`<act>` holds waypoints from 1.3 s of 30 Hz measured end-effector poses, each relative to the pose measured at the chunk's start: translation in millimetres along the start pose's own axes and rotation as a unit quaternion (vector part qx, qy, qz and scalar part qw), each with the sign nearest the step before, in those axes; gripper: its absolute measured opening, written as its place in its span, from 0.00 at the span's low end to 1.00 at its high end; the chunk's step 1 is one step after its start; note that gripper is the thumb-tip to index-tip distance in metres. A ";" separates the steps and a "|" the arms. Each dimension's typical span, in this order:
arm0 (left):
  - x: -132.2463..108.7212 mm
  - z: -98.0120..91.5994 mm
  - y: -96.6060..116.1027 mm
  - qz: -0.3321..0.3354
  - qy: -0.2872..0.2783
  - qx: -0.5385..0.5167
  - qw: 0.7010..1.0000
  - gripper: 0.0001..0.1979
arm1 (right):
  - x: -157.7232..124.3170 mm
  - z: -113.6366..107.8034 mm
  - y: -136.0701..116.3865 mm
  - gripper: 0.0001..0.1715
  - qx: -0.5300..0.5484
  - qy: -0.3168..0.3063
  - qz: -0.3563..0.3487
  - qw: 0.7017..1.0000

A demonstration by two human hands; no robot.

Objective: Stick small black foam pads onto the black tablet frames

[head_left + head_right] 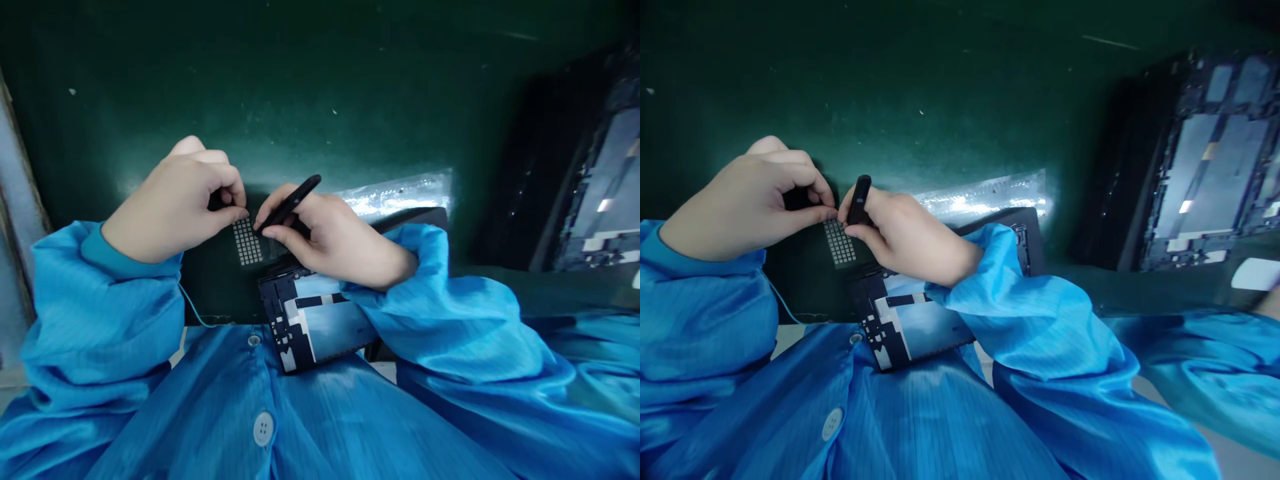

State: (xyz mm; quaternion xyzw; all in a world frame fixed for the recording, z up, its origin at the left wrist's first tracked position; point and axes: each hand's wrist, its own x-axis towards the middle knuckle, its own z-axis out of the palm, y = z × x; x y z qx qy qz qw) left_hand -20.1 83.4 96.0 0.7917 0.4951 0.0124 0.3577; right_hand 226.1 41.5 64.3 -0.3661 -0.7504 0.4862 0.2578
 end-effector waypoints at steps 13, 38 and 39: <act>-37.3 48.9 83.5 0.095 0.024 0.062 0.993 0.34 | -223.6 25.9 -56.3 0.07 0.041 0.521 0.163 0.837; -24.9 73.0 93.9 0.029 -0.040 0.002 0.999 0.36 | -280.1 52.4 -38.0 0.12 -0.062 0.423 0.179 0.886; -27.6 72.8 97.9 0.007 -0.053 -0.026 0.998 0.34 | -279.8 58.8 -40.9 0.10 -0.039 0.382 0.192 0.903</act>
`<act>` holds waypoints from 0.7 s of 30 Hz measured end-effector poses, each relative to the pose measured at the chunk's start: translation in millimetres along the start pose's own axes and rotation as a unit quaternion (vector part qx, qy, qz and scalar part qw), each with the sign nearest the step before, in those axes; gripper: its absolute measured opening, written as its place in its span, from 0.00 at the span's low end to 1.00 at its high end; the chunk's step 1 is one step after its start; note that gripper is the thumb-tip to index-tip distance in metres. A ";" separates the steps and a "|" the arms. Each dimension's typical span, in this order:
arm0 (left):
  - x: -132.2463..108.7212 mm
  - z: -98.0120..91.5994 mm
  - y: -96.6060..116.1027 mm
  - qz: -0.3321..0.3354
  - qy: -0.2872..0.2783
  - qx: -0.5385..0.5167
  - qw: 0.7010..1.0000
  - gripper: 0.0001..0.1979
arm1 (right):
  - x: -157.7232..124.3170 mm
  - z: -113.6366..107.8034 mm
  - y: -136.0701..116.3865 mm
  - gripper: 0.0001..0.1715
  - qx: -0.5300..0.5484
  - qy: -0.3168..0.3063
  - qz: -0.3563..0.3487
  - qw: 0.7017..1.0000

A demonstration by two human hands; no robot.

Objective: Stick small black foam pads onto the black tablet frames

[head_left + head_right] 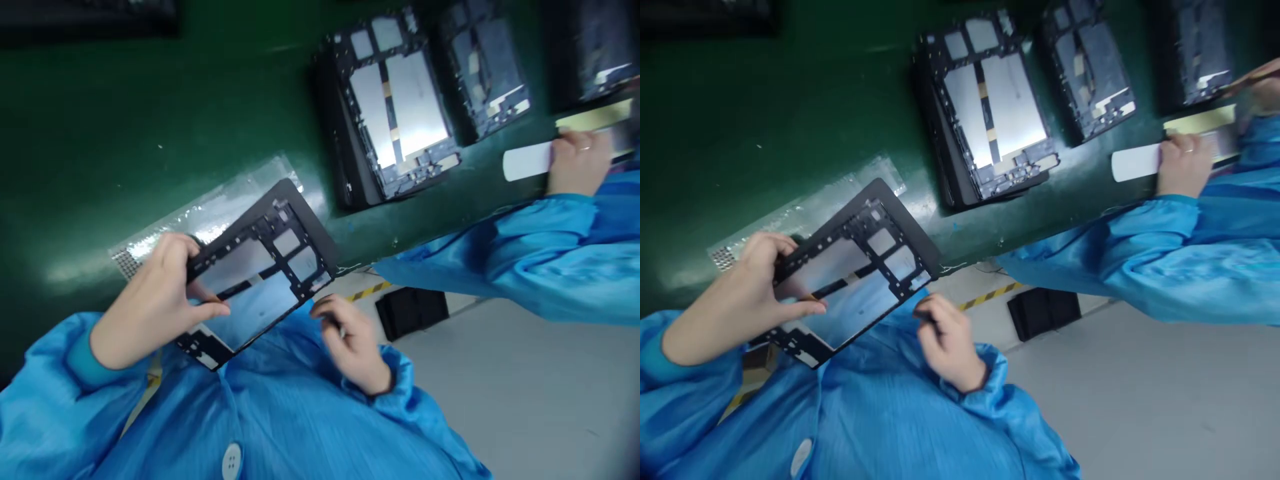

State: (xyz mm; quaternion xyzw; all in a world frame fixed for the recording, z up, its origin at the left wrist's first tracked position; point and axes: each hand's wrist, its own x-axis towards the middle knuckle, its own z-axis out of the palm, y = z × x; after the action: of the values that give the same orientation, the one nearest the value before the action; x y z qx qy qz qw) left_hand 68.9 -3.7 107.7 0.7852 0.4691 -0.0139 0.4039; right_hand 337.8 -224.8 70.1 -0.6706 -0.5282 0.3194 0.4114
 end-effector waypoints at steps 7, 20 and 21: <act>-5.7 -9.8 31.8 -0.017 -0.002 -0.291 0.957 0.28 | 25.9 27.4 -32.5 0.34 0.056 -0.026 0.007 0.998; 58.6 -80.4 -0.7 0.107 0.354 -0.217 0.903 0.40 | 446.5 0.7 -65.0 0.21 0.044 0.096 0.117 0.988; 52.5 -76.1 -11.5 0.117 0.367 -0.206 0.899 0.39 | 468.4 -0.1 -63.5 0.19 0.016 0.095 0.117 0.989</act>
State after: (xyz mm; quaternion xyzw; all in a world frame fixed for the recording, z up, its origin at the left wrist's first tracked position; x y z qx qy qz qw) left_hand 62.5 86.4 130.7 0.6831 0.4812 0.4199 0.3543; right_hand 421.1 236.7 129.5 -0.7483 -0.4001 0.3082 0.4300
